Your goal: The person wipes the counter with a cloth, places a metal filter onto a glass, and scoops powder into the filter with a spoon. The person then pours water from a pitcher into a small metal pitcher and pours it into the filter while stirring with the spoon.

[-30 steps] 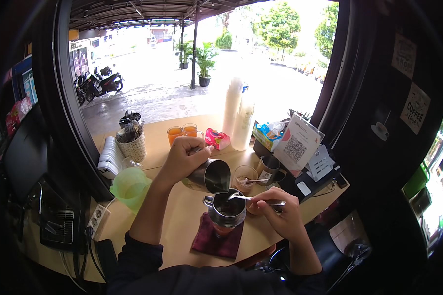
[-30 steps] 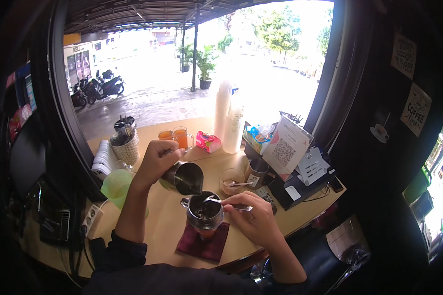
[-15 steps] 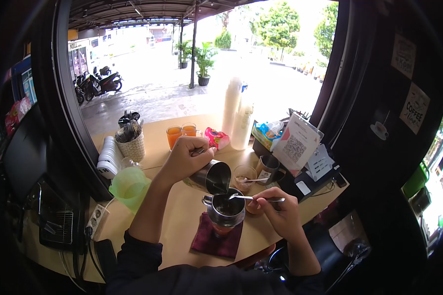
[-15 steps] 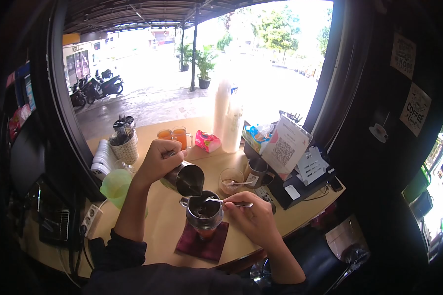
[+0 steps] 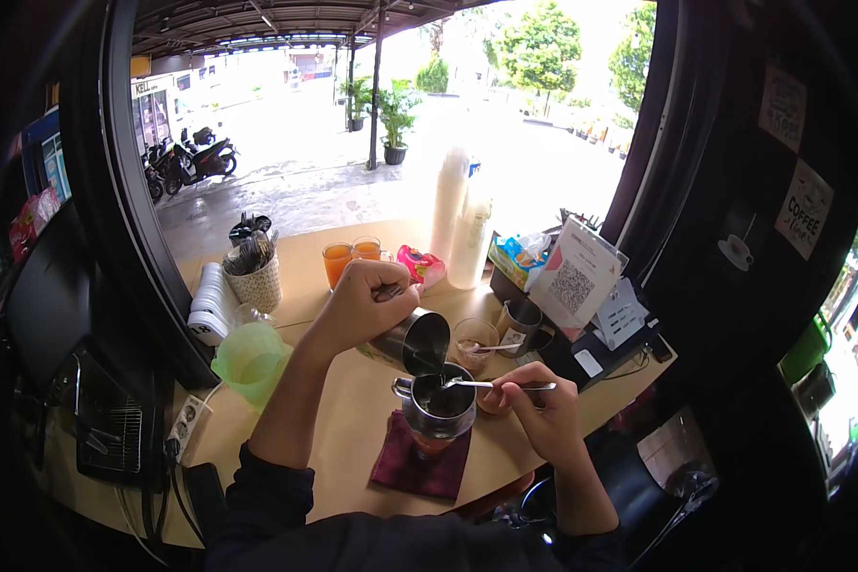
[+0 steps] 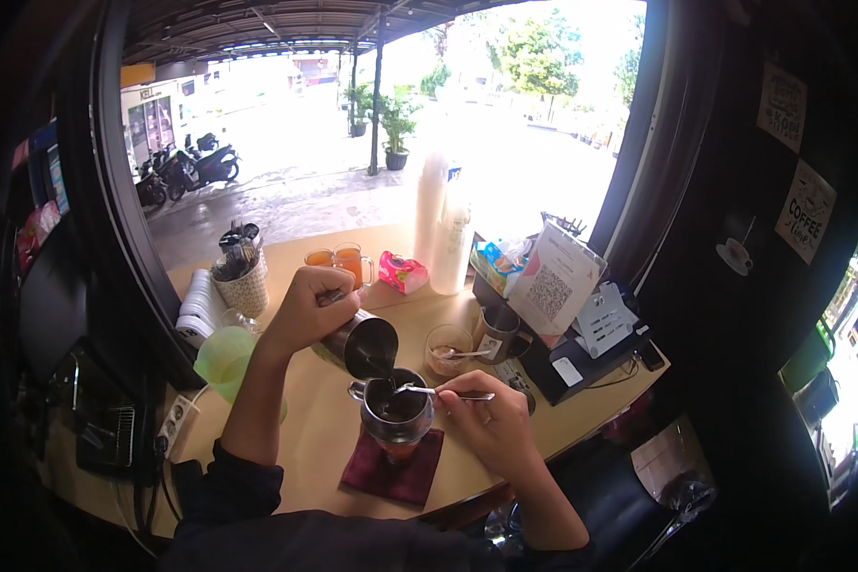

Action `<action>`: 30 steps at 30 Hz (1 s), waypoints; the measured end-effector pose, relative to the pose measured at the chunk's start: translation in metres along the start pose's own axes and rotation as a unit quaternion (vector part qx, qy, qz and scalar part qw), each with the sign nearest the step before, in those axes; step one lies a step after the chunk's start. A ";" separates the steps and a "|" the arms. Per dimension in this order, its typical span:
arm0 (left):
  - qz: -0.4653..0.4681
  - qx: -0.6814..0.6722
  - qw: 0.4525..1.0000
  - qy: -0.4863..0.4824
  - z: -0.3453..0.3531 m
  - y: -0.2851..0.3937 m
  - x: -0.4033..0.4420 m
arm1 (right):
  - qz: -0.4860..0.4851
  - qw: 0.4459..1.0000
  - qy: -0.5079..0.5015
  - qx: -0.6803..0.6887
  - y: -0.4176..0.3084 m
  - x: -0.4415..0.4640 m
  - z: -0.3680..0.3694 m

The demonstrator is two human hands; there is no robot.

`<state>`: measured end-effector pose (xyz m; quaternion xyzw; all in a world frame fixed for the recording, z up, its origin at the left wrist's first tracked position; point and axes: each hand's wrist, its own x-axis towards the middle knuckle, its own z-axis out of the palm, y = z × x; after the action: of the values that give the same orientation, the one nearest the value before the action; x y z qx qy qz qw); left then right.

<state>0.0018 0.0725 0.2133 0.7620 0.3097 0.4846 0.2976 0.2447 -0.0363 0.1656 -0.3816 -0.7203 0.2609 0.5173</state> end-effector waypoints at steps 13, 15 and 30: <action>-0.008 -0.005 1.000 -0.005 -0.001 0.001 -0.001 | 0.017 0.998 -0.028 0.058 0.000 -0.001 0.000; -0.008 -0.004 1.000 -0.005 -0.001 0.001 -0.001 | 0.007 0.999 -0.012 0.033 0.008 -0.001 -0.001; 0.007 0.005 1.000 0.000 0.004 0.005 0.000 | -0.007 0.999 -0.014 0.042 0.007 -0.001 0.001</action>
<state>0.0061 0.0689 0.2155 0.7653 0.3069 0.4854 0.2909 0.2458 -0.0330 0.1593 -0.3507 -0.7183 0.2927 0.5249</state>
